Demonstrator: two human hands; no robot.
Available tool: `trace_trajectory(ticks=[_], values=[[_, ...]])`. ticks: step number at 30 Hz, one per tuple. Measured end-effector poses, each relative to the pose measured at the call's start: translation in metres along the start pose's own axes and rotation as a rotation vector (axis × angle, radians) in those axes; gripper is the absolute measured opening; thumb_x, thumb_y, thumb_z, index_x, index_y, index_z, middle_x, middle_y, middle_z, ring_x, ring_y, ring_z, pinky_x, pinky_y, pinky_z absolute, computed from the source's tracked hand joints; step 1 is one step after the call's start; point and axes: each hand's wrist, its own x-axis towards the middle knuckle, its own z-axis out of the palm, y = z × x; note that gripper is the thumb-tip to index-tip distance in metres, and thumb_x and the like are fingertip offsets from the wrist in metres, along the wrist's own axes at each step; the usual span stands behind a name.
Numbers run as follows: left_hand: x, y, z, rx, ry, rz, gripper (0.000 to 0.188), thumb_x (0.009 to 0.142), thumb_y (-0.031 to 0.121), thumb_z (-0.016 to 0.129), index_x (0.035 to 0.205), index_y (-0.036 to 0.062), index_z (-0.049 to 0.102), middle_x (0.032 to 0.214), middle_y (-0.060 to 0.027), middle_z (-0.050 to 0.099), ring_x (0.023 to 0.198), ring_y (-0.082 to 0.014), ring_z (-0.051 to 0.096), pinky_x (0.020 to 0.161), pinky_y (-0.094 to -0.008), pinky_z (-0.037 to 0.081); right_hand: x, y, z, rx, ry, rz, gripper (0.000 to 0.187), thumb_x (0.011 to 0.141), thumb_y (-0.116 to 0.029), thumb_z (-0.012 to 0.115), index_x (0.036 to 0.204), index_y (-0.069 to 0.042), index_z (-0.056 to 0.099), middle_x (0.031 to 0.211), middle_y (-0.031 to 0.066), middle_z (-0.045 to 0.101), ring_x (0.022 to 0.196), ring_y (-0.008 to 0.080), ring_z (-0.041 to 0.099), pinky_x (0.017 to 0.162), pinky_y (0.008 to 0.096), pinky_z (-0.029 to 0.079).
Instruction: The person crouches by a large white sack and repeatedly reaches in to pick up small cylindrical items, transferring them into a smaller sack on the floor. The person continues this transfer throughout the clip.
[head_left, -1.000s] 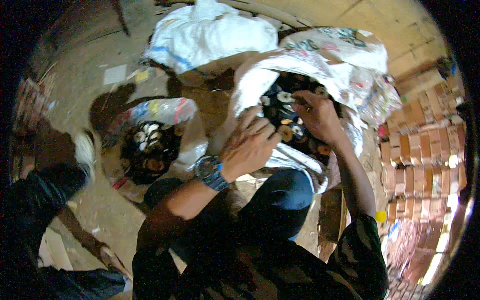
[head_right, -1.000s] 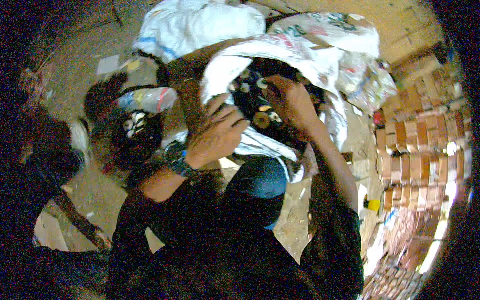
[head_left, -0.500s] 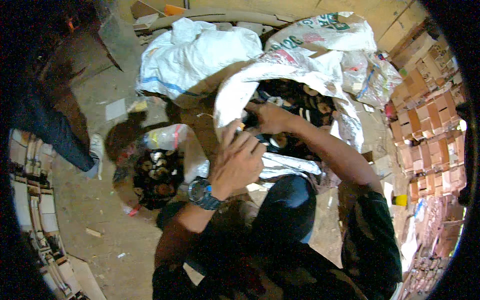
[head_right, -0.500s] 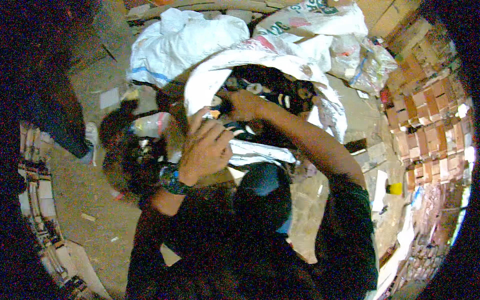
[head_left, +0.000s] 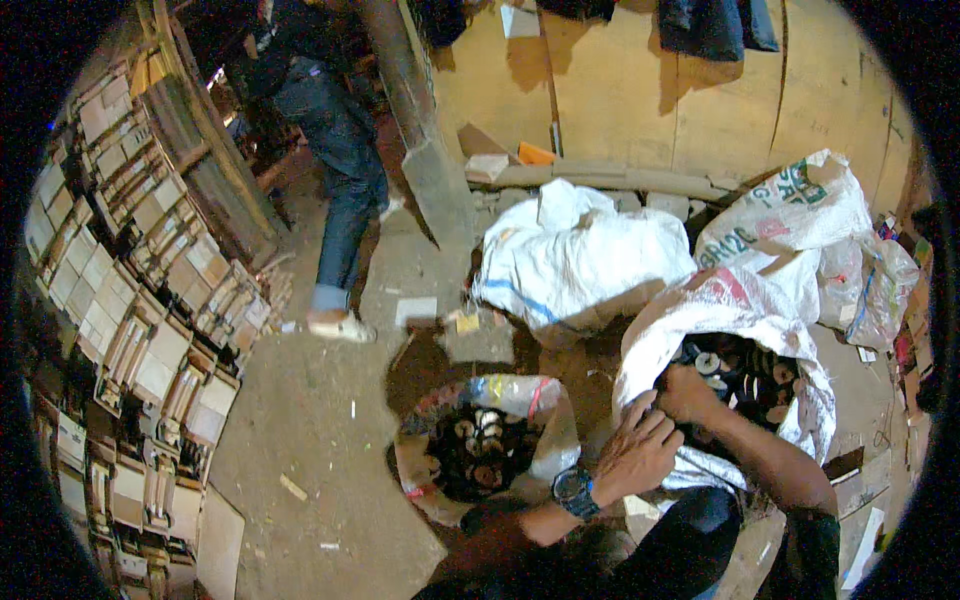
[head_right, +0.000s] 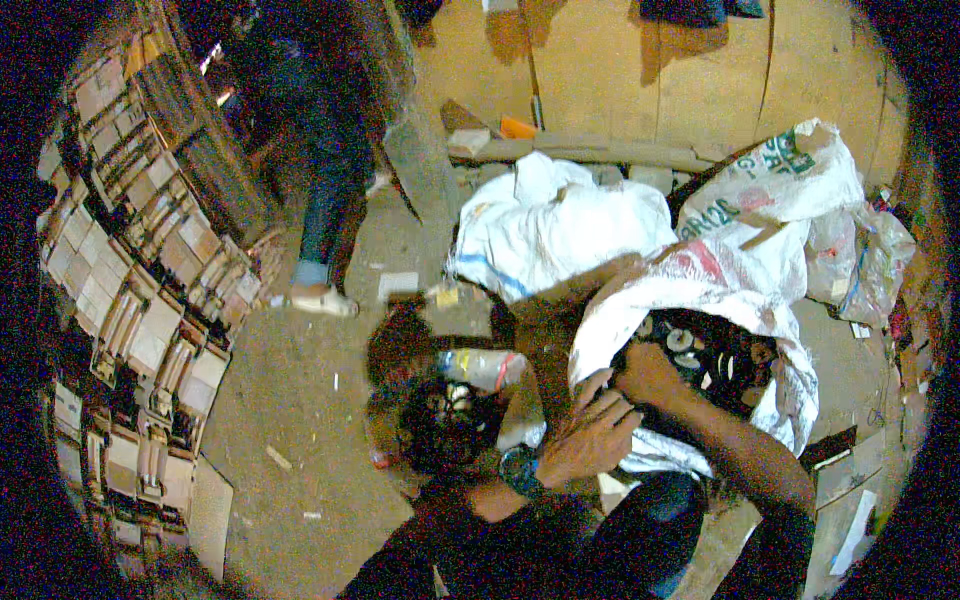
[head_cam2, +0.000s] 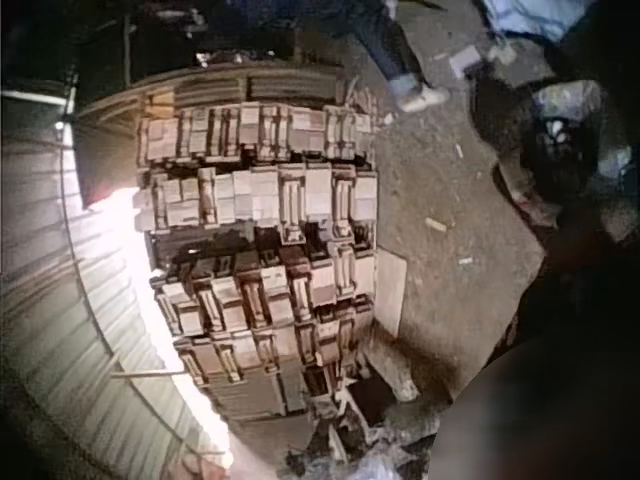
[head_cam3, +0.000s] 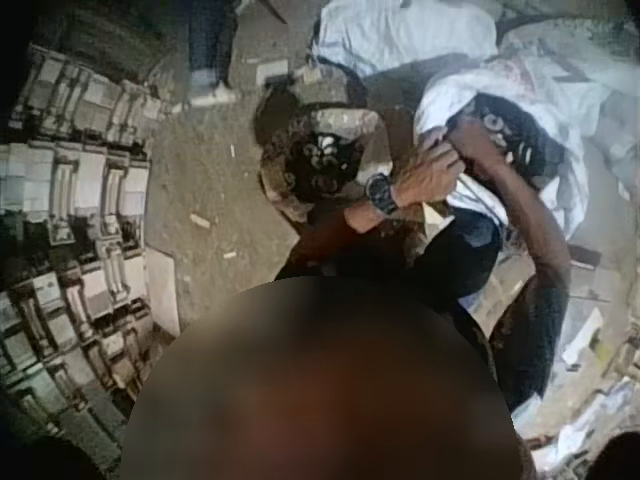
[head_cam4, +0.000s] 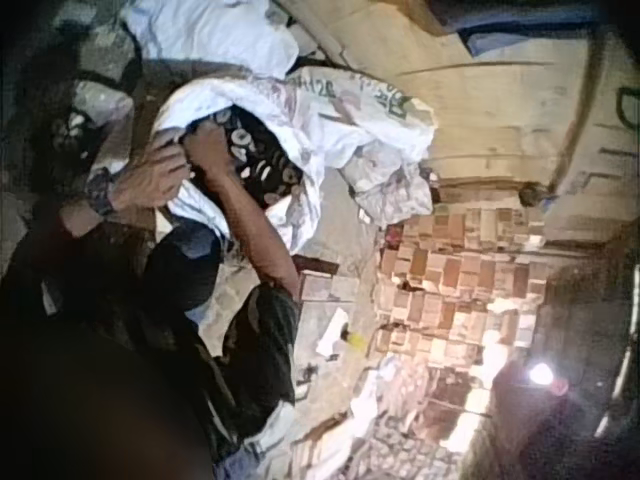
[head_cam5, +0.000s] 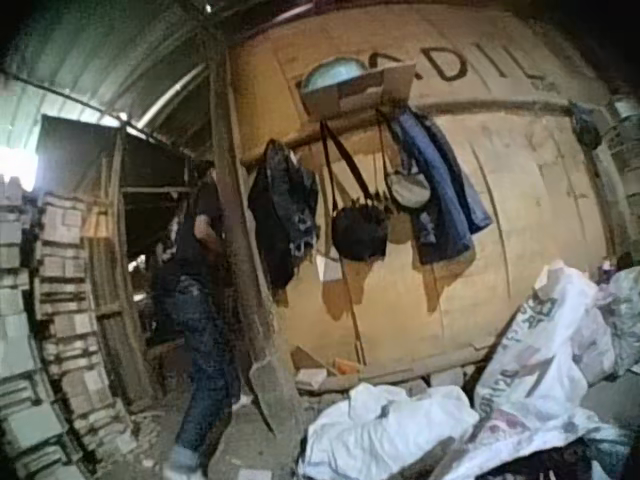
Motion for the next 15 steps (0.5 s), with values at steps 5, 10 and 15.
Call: trace_trajectory(ticks=[5, 10, 15], values=[[-0.001, -0.003, -0.002, 0.029, -0.097, -0.004, 0.014, 0.077, 0.015, 0.063, 0.086, 0.0036, 0.062, 0.084, -0.0112, 0.058, 0.091, -0.0274, 0.057, 0.108, -0.0503, 0.034, -0.001, 0.001, 0.001, -0.007, 0.167, -0.011, 0.042, 0.073, -0.007, 0.065, 0.108, 0.013, 0.056, 0.087, 0.0312, 0.066, 0.085, 0.0454, 0.068, 0.074, 0.0502, 0.055], [-0.004, -0.006, -0.003, 0.025, -0.066, -0.025, 0.024, 0.078, 0.018, 0.064, 0.096, 0.0019, 0.065, 0.090, -0.0120, 0.061, 0.097, -0.0279, 0.058, 0.104, -0.0494, 0.035, 0.002, 0.013, -0.027, 0.085, -0.163, 0.205, 0.052, 0.076, -0.035, 0.074, 0.113, 0.001, 0.066, 0.104, 0.0254, 0.069, 0.096, 0.0387, 0.068, 0.085, 0.0442, 0.054], [-0.004, -0.006, -0.003, 0.019, -0.081, -0.033, 0.025, 0.079, 0.019, 0.063, 0.097, 0.0026, 0.066, 0.090, -0.0109, 0.061, 0.095, -0.0272, 0.057, 0.102, -0.0479, 0.035, 0.000, 0.027, -0.066, -0.136, -0.290, 0.271, 0.042, 0.081, -0.037, 0.064, 0.104, -0.004, 0.070, 0.101, 0.0217, 0.070, 0.093, 0.0365, 0.068, 0.084, 0.0431, 0.054]])
